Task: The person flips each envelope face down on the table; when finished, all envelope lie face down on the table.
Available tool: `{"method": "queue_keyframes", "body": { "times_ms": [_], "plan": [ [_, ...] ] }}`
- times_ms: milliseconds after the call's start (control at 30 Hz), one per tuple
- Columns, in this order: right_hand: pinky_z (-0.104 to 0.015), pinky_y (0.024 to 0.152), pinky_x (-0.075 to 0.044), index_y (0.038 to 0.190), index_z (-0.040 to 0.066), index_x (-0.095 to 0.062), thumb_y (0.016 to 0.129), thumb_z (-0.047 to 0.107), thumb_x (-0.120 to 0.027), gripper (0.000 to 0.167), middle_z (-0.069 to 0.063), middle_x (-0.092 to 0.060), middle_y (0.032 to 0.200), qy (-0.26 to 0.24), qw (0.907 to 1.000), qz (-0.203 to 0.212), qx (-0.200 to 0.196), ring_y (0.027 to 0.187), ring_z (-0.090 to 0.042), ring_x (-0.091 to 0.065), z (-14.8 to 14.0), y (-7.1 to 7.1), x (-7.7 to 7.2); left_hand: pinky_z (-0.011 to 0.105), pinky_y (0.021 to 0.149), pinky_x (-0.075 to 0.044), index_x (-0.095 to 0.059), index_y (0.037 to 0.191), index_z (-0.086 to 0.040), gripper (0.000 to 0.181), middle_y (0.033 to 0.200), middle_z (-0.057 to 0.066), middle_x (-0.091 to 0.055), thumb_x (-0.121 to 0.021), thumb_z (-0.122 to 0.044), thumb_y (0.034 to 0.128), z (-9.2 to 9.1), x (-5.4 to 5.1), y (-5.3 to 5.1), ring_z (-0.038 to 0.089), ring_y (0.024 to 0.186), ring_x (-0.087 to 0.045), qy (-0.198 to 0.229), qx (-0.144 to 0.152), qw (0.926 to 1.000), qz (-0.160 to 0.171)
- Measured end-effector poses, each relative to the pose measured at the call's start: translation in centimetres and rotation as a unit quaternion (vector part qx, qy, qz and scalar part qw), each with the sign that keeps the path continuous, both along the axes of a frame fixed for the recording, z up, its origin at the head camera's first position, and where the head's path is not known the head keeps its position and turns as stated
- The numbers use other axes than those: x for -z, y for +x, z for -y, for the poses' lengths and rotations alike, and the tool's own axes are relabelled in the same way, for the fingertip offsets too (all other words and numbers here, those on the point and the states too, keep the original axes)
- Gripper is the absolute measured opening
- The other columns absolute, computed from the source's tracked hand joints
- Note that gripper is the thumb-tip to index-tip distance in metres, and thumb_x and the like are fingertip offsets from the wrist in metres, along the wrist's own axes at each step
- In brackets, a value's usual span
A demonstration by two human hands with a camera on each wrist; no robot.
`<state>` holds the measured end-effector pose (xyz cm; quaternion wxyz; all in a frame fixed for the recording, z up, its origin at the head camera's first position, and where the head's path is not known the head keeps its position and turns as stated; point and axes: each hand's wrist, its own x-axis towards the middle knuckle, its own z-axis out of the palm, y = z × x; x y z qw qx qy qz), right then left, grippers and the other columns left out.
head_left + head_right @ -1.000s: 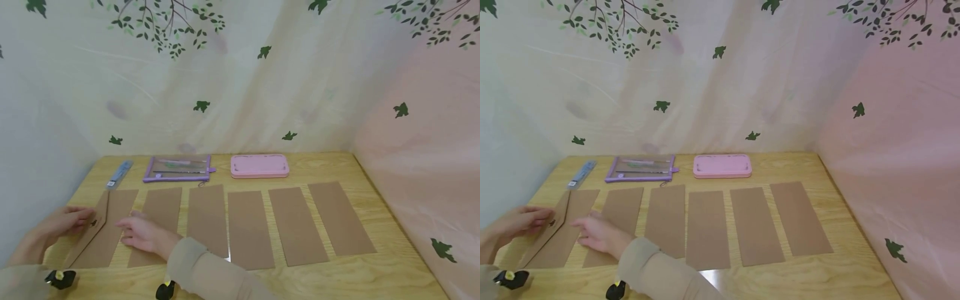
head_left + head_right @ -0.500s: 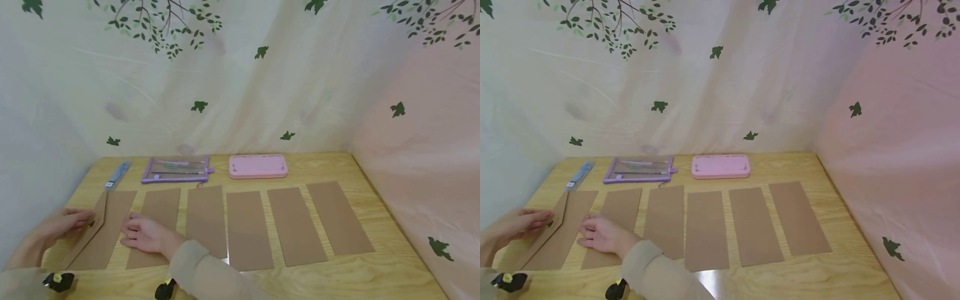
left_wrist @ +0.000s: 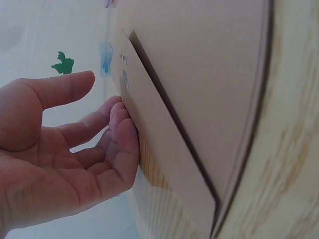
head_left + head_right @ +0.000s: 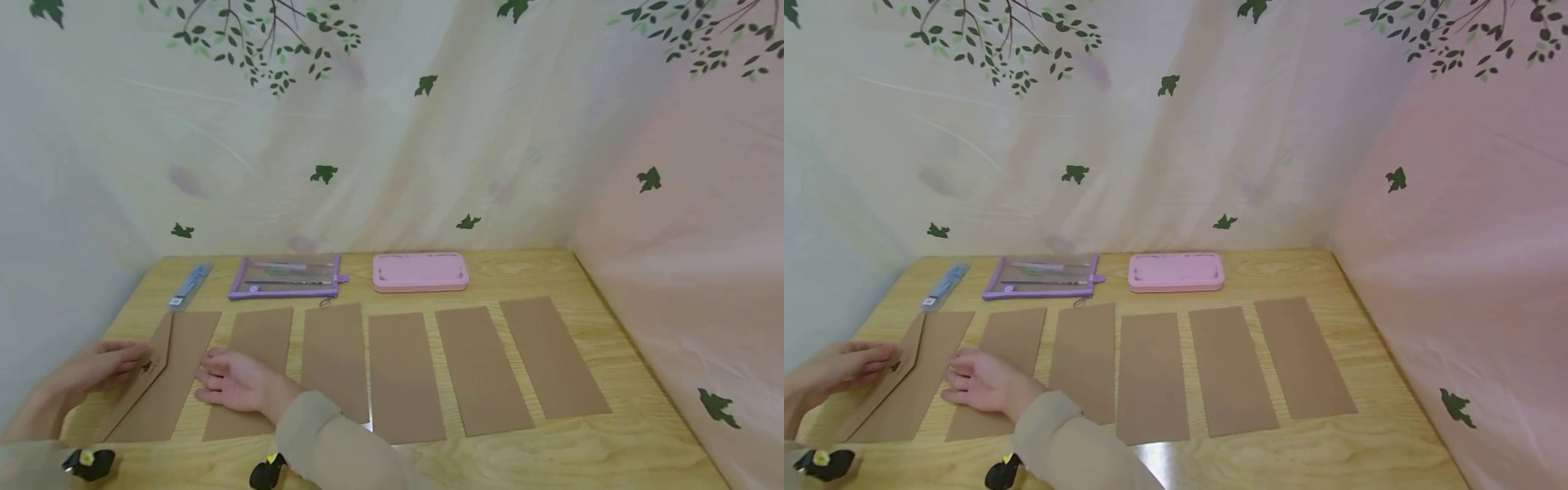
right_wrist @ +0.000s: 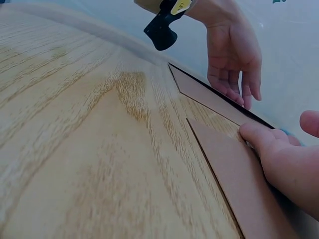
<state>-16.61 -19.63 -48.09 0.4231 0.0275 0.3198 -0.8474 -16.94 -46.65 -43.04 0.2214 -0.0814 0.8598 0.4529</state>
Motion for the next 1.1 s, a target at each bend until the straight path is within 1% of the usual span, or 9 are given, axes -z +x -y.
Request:
{"method": "queue_keyframes", "body": {
  "times_ms": [133, 233, 467, 533, 667, 833, 900, 1000, 1100],
  "plan": [
    [-0.060, 0.119, -0.021, 0.157, -0.006, -0.022, 0.103, 0.003, -0.046, 0.060, -0.024, -0.024, 0.163, 0.000, 1.0000, -0.001, -0.001, 0.149, -0.040, -0.023, 0.0, 0.0, 0.0, 0.020, 0.077, -0.055, -0.041, 0.134, 0.026, 0.060, 0.105, -0.014, -0.066, -0.047, -0.028, 0.1085, 0.0, 0.1, 0.1, -0.010, 0.087, -0.055, 0.006, -0.004, 1.0000, -0.004],
    [-0.060, 0.119, -0.020, 0.157, -0.006, -0.022, 0.103, 0.001, -0.045, 0.059, -0.024, -0.024, 0.163, 0.001, 1.0000, -0.002, -0.004, 0.149, -0.040, -0.023, -0.1, 0.1, 0.0, 0.021, 0.078, -0.055, -0.042, 0.133, 0.026, 0.060, 0.103, -0.017, -0.065, -0.048, -0.028, 0.1084, 0.1, 0.2, 0.1, -0.008, 0.087, -0.056, 0.003, -0.003, 1.0000, -0.007],
    [-0.060, 0.119, -0.020, 0.157, -0.005, -0.023, 0.103, 0.002, -0.044, 0.059, -0.025, -0.024, 0.162, 0.002, 1.0000, -0.006, -0.004, 0.149, -0.041, -0.023, 0.1, 0.1, -0.1, 0.023, 0.079, -0.057, -0.032, 0.138, 0.028, 0.068, 0.118, 0.005, -0.067, -0.046, -0.031, 0.1086, 0.4, -0.1, -0.1, -0.009, 0.088, -0.055, -0.029, 0.023, 0.9993, -0.009],
    [-0.060, 0.119, -0.021, 0.157, -0.005, -0.023, 0.102, 0.002, -0.045, 0.059, -0.025, -0.025, 0.162, 0.004, 1.0000, -0.004, -0.003, 0.149, -0.040, -0.024, 0.1, 0.1, -0.1, 0.024, 0.078, -0.057, -0.034, 0.138, 0.027, 0.069, 0.118, 0.006, -0.067, -0.048, -0.033, 0.1080, 0.4, -0.2, -0.2, -0.007, 0.088, -0.055, -0.038, 0.022, 0.9990, -0.007],
    [-0.060, 0.119, -0.021, 0.157, -0.004, -0.024, 0.102, 0.003, -0.046, 0.059, -0.026, -0.025, 0.161, 0.014, 0.9999, -0.002, 0.000, 0.149, -0.040, -0.024, 0.1, 0.2, -0.3, 0.026, 0.076, -0.057, -0.037, 0.136, 0.027, 0.067, 0.109, -0.002, -0.066, -0.054, -0.030, 0.1059, 0.5, -0.4, -0.2, -0.002, 0.086, -0.059, -0.033, 0.010, 0.9994, -0.011],
    [-0.060, 0.121, -0.014, 0.151, 0.005, -0.030, 0.100, 0.005, -0.046, 0.053, -0.029, -0.014, 0.163, 0.023, 0.9991, -0.015, -0.031, 0.152, -0.041, -0.013, -0.1, 0.2, -1.1, 0.028, 0.079, -0.058, -0.036, 0.138, 0.027, 0.067, 0.112, -0.002, -0.066, -0.057, -0.028, 0.1051, 0.6, -0.8, 0.0, -0.003, 0.088, -0.063, -0.011, 0.006, 0.9998, -0.014],
    [-0.060, 0.121, -0.011, 0.149, 0.006, -0.028, 0.100, 0.006, -0.046, 0.053, -0.030, -0.010, 0.164, 0.025, 0.9983, -0.023, -0.048, 0.152, -0.041, -0.009, -0.2, 0.2, -1.4, 0.029, 0.080, -0.058, -0.035, 0.139, 0.026, 0.067, 0.114, -0.001, -0.066, -0.057, -0.028, 0.1054, 0.7, -0.9, 0.1, -0.003, 0.089, -0.063, -0.009, 0.009, 0.9998, -0.014],
    [-0.060, 0.121, -0.010, 0.157, 0.010, -0.019, 0.100, 0.007, -0.047, 0.063, -0.029, -0.009, 0.164, 0.027, 0.9975, -0.028, -0.060, 0.152, -0.040, -0.008, -0.3, 0.2, -1.8, 0.033, 0.081, -0.058, -0.033, 0.142, 0.024, 0.069, 0.118, 0.001, -0.065, -0.055, -0.030, 0.1062, 0.9, -1.2, 0.1, -0.001, 0.091, -0.063, -0.008, 0.015, 0.9998, -0.014],
    [-0.061, 0.121, -0.010, 0.161, 0.006, -0.008, 0.100, 0.006, -0.047, 0.073, -0.030, -0.008, 0.164, 0.026, 0.9973, -0.030, -0.062, 0.152, -0.040, -0.008, -0.4, 0.1, -2.0, 0.039, 0.084, -0.058, -0.026, 0.145, 0.023, 0.073, 0.124, 0.005, -0.064, -0.052, -0.033, 0.1073, 0.9, -1.4, 0.0, 0.003, 0.096, -0.063, -0.005, 0.026, 0.9996, -0.004]
  ]
}}
